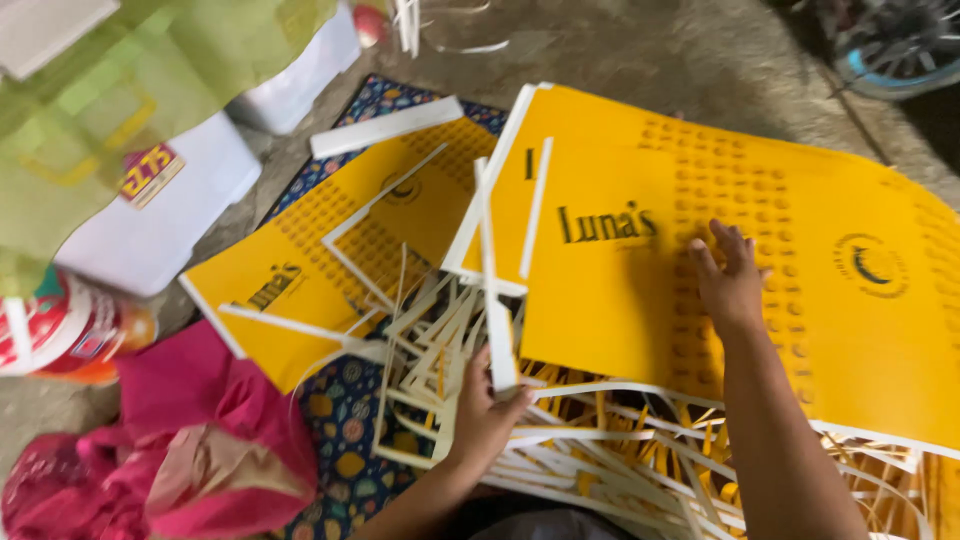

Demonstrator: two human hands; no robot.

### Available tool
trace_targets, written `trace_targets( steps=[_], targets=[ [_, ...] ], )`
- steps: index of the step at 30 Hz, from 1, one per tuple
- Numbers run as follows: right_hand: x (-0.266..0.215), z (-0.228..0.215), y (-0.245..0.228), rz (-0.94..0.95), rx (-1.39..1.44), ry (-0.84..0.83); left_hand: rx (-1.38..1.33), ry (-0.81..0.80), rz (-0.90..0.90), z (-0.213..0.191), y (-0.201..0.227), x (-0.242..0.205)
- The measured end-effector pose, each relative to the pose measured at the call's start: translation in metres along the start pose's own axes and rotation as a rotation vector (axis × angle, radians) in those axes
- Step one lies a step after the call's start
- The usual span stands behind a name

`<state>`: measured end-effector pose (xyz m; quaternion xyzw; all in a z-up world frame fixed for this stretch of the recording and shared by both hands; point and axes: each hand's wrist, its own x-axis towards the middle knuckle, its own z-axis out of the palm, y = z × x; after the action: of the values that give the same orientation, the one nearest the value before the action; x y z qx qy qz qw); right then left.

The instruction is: Removing excess paper strips from die-cut yellow paper bags

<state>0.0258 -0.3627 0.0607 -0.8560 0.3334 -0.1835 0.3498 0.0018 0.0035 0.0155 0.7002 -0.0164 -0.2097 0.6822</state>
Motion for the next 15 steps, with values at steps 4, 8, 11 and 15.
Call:
trace_targets(
  steps=[4, 8, 11, 15],
  targets=[
    [-0.089, -0.045, -0.028, 0.092, 0.703, -0.068, 0.458, 0.339, 0.696, -0.006, 0.01, 0.016],
    [-0.169, -0.018, 0.035, 0.172, 0.804, -0.265, 0.623, 0.25, 0.996, 0.037, 0.059, 0.046],
    [-0.206, 0.012, 0.051, 0.49, 0.922, -0.272, 0.793, 0.125, 1.091, 0.09, 0.078, 0.075],
    [-0.201, 0.024, 0.059, 0.562, 1.094, -0.159, 1.076, -0.043, 0.969, 0.161, 0.074, 0.121]
  ],
)
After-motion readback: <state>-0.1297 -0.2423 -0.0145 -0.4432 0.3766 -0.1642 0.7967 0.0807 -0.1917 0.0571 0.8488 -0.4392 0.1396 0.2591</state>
